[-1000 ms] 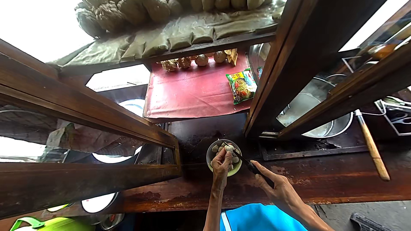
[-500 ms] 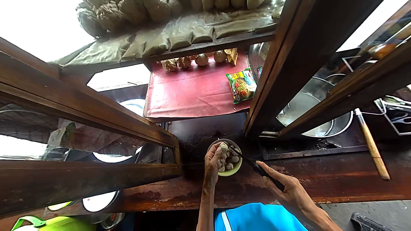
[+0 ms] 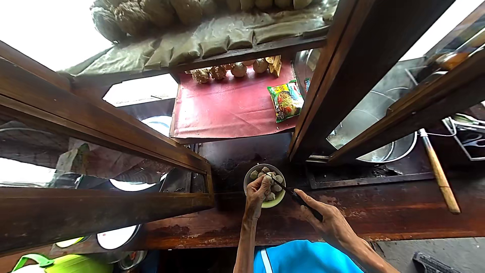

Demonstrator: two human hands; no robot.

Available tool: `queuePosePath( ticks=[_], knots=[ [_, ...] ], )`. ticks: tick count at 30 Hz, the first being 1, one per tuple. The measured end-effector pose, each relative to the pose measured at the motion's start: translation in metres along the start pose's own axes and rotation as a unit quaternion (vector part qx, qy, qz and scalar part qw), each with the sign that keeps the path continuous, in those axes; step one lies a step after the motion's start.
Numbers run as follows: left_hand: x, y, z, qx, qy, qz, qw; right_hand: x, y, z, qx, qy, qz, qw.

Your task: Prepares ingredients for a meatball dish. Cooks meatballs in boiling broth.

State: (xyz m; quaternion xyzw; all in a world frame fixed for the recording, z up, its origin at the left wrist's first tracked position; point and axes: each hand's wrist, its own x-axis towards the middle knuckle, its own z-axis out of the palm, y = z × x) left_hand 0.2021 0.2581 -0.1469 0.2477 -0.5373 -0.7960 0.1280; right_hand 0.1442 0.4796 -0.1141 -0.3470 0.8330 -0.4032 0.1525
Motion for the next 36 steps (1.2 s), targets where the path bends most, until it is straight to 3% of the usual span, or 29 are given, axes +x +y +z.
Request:
queuePosePath(
  ticks=[4,6,10,12,14,15,17,19,21,24,29,36],
  knots=[
    [0.004,0.002,-0.01,0.01,0.038,-0.003,0.999,-0.011,0.002,-0.008,0.011,-0.034,0.033,0.999],
    [0.004,0.001,-0.016,0.141,0.065,0.031,0.987,-0.018,0.007,-0.017,0.038,-0.056,0.078,0.995],
    [-0.003,-0.015,-0.019,0.472,0.022,0.079,0.878,-0.024,0.018,-0.023,0.075,-0.012,0.135,0.988],
    [-0.004,-0.027,-0.013,0.571,-0.008,0.096,0.815,-0.022,0.021,-0.023,0.082,-0.001,0.141,0.987],
    [-0.003,-0.035,-0.009,0.609,0.0,0.131,0.782,-0.022,0.021,-0.022,0.088,0.011,0.142,0.986],
    [-0.004,-0.034,-0.007,0.598,0.016,0.127,0.791,-0.022,0.021,-0.022,0.092,0.014,0.144,0.985],
    [-0.007,-0.021,-0.004,0.499,0.06,0.068,0.862,-0.022,0.019,-0.021,0.098,0.02,0.144,0.985],
    [-0.008,-0.005,-0.005,0.284,0.078,0.006,0.956,-0.022,0.014,-0.02,0.109,0.016,0.14,0.984],
    [-0.007,0.004,-0.008,0.043,0.077,-0.041,0.995,-0.021,0.008,-0.018,0.126,0.006,0.134,0.983],
    [-0.008,0.01,-0.009,-0.159,0.07,-0.083,0.981,-0.018,-0.002,-0.013,0.148,-0.002,0.11,0.983],
    [-0.009,0.01,0.008,-0.285,0.078,-0.138,0.945,-0.015,-0.01,-0.006,0.097,-0.01,0.055,0.994],
    [-0.013,0.012,0.024,-0.24,0.078,-0.142,0.957,-0.016,-0.008,0.0,0.013,0.027,0.024,0.999]
  ],
)
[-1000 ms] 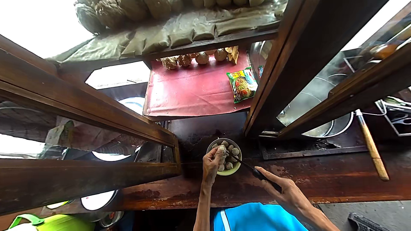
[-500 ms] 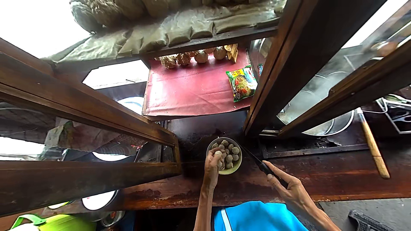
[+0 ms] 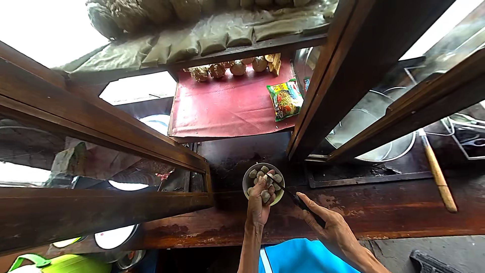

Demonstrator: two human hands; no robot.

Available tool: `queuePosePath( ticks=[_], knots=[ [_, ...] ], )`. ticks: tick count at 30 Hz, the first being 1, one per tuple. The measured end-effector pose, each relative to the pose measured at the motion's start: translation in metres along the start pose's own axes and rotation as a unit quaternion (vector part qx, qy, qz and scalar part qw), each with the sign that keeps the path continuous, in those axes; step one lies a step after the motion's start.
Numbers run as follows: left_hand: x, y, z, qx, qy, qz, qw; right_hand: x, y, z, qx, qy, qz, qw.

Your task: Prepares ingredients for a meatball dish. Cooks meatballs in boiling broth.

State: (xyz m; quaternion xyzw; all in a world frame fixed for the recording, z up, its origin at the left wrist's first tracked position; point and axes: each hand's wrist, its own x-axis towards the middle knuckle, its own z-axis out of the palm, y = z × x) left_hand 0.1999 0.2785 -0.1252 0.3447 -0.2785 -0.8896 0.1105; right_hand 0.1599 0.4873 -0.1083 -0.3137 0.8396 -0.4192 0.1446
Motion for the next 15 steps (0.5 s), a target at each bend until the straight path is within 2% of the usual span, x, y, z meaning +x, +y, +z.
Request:
queuePosePath(
  ticks=[5,15],
  knots=[
    [0.003,-0.005,-0.006,-0.007,-0.009,0.009,1.0,-0.002,0.002,0.005,-0.005,0.004,-0.013,1.0],
    [0.003,-0.02,0.0,-0.01,0.035,0.028,0.999,0.008,0.006,0.02,-0.017,0.015,-0.023,0.999]
  ],
)
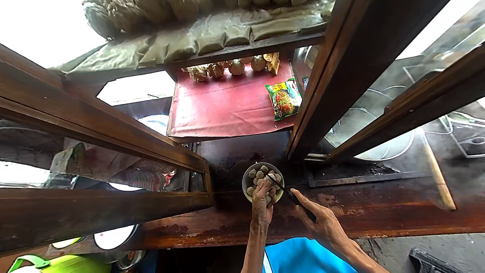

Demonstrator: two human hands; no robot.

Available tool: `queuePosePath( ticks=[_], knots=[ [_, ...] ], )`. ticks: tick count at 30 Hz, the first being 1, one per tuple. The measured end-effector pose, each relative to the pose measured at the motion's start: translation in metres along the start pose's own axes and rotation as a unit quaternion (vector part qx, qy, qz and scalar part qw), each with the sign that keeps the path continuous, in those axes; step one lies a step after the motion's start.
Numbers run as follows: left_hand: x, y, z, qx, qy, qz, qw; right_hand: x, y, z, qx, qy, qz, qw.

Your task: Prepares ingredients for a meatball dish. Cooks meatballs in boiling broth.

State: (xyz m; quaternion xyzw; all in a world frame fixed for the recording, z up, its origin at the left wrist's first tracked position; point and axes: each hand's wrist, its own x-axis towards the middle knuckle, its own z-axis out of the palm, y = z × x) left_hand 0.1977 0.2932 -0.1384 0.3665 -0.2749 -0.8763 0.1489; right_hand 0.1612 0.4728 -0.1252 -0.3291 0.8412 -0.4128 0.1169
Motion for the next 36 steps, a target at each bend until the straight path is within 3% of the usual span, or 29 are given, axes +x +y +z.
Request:
queuePosePath(
  ticks=[4,13,17,22,30,36],
  knots=[
    [0.002,0.008,0.001,-0.016,0.022,0.011,1.0,-0.004,-0.001,-0.004,-0.003,-0.007,-0.001,1.0],
    [0.005,0.006,0.004,0.068,0.015,0.03,0.997,0.003,0.003,-0.002,-0.001,-0.008,0.003,1.0],
    [0.002,0.007,-0.002,0.148,-0.057,0.094,0.983,0.005,0.0,-0.007,0.015,-0.017,0.02,1.0],
    [0.012,0.005,-0.005,0.156,-0.036,0.165,0.973,-0.001,-0.006,-0.027,0.032,-0.057,0.056,0.996],
    [0.02,0.034,-0.026,0.203,-0.161,0.112,0.959,0.005,-0.006,-0.036,0.01,-0.024,-0.012,1.0],
    [0.021,0.038,-0.032,0.271,-0.182,0.118,0.938,0.004,0.002,-0.023,0.0,-0.022,-0.026,0.999]
  ],
)
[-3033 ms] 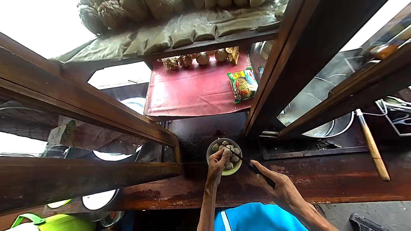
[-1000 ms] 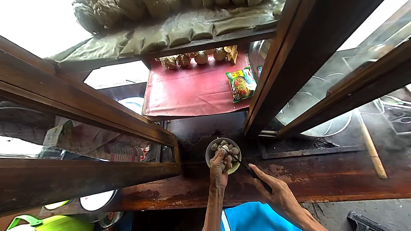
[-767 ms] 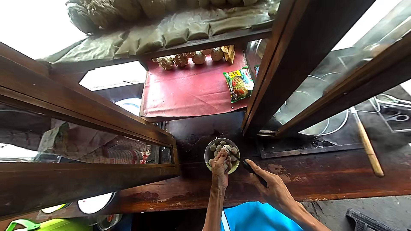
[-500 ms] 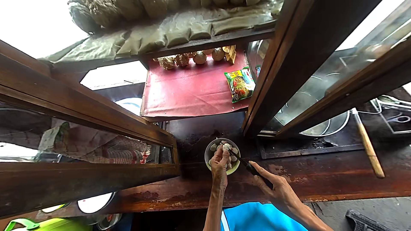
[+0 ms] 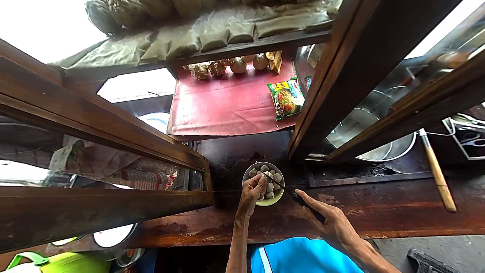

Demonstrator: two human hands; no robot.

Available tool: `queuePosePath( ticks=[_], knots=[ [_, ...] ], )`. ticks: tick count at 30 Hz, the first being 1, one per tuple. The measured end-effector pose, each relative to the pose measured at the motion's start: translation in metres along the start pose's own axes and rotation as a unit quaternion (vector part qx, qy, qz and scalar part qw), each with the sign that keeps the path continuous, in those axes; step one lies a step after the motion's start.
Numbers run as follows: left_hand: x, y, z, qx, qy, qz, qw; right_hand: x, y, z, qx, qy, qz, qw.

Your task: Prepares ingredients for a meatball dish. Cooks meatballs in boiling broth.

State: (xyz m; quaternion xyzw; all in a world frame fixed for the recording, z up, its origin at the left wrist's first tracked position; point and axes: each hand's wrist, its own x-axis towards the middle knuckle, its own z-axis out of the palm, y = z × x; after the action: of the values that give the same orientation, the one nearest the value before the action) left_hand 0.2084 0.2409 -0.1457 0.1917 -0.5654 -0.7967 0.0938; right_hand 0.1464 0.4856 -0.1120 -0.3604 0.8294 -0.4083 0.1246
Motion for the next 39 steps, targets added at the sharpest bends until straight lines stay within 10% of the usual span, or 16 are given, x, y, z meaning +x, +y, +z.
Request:
queuePosePath(
  ticks=[17,23,27,30,33,36,39],
  knots=[
    [0.002,-0.005,-0.006,0.063,0.061,-0.014,0.996,-0.015,0.004,-0.013,0.022,-0.077,0.073,0.994],
    [0.002,0.0,-0.022,0.515,0.157,0.01,0.843,-0.021,0.019,-0.024,0.059,-0.032,0.155,0.986],
    [0.005,0.002,-0.019,0.599,0.129,-0.091,0.785,-0.02,0.018,-0.02,0.068,-0.019,0.152,0.986],
    [0.002,-0.002,-0.024,0.49,0.2,-0.078,0.845,-0.018,0.016,-0.019,0.08,-0.013,0.157,0.984],
    [-0.001,0.005,-0.027,0.094,0.262,-0.068,0.958,-0.015,0.011,-0.019,0.112,-0.007,0.156,0.981],
    [-0.008,0.019,-0.022,-0.278,0.214,-0.088,0.932,-0.011,0.003,-0.015,0.139,-0.016,0.138,0.98],
    [-0.01,0.019,-0.014,-0.309,0.171,-0.07,0.933,-0.008,-0.003,-0.009,0.143,-0.025,0.11,0.983]
  ],
)
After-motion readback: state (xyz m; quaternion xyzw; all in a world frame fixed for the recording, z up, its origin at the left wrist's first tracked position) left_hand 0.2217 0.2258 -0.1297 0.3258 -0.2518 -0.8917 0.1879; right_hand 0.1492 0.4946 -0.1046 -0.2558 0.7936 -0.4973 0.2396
